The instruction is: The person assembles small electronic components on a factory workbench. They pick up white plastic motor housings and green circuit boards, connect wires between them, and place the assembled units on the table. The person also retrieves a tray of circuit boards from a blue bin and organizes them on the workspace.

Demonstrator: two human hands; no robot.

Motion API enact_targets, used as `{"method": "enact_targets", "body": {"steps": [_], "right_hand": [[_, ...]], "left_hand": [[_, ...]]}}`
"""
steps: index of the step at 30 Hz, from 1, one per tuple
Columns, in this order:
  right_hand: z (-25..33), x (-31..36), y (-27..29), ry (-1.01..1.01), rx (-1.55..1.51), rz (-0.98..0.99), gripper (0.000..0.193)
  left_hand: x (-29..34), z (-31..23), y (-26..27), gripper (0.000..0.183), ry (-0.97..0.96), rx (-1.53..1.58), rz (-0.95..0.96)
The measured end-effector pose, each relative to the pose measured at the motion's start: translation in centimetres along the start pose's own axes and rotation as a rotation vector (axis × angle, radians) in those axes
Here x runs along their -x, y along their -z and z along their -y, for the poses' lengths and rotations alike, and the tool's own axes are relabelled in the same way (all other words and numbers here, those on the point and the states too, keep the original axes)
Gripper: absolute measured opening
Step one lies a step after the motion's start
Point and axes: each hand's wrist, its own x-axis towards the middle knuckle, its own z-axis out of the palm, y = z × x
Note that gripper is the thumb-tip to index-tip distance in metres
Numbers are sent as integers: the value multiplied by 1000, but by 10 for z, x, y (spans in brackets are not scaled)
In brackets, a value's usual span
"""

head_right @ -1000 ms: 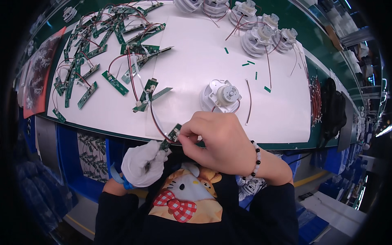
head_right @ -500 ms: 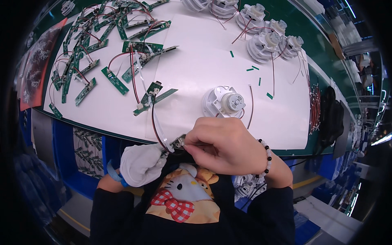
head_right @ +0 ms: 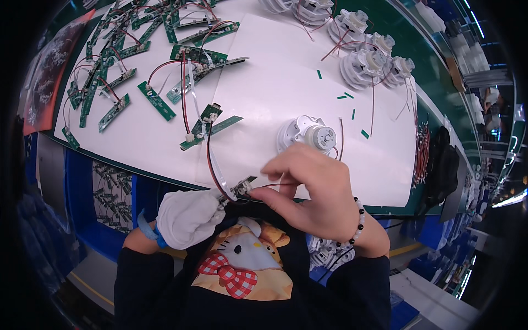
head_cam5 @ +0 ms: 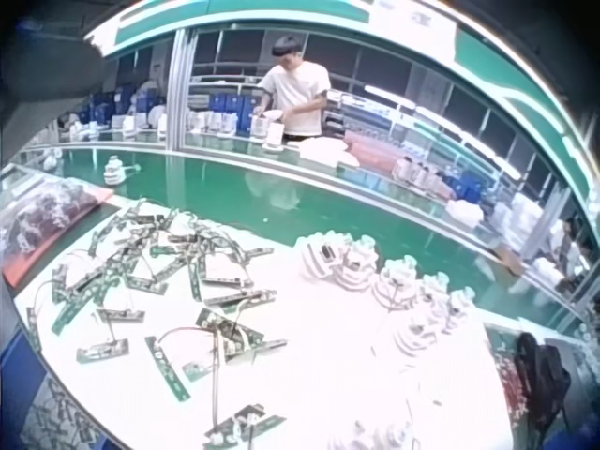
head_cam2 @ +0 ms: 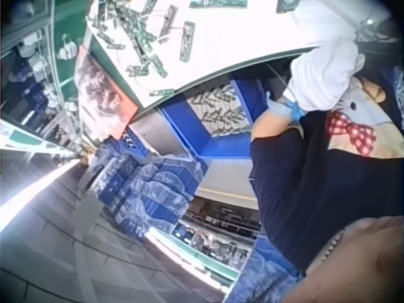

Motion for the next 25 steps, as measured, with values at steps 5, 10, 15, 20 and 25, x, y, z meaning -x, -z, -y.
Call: {"method": "enact_targets", "body": {"steps": [5,10,15,20,25], "right_hand": [[6,-7,5,47,2,96,20],[1,-4,4,156,-9,162,22],[-3,-1,12,201,61,12,31],[-43,4,28,154,324,-274,79],[-63,5,29,-105,18,13,88]], "left_hand": [[4,2,1,26,-21,86,55],[11,4,0,28,-43,0,109],[-9,3,8,20,77,-27,-28],[-10,24,-10,17,227,-191,-541],[-8,40,-12,35,136,-281,-520]]}}
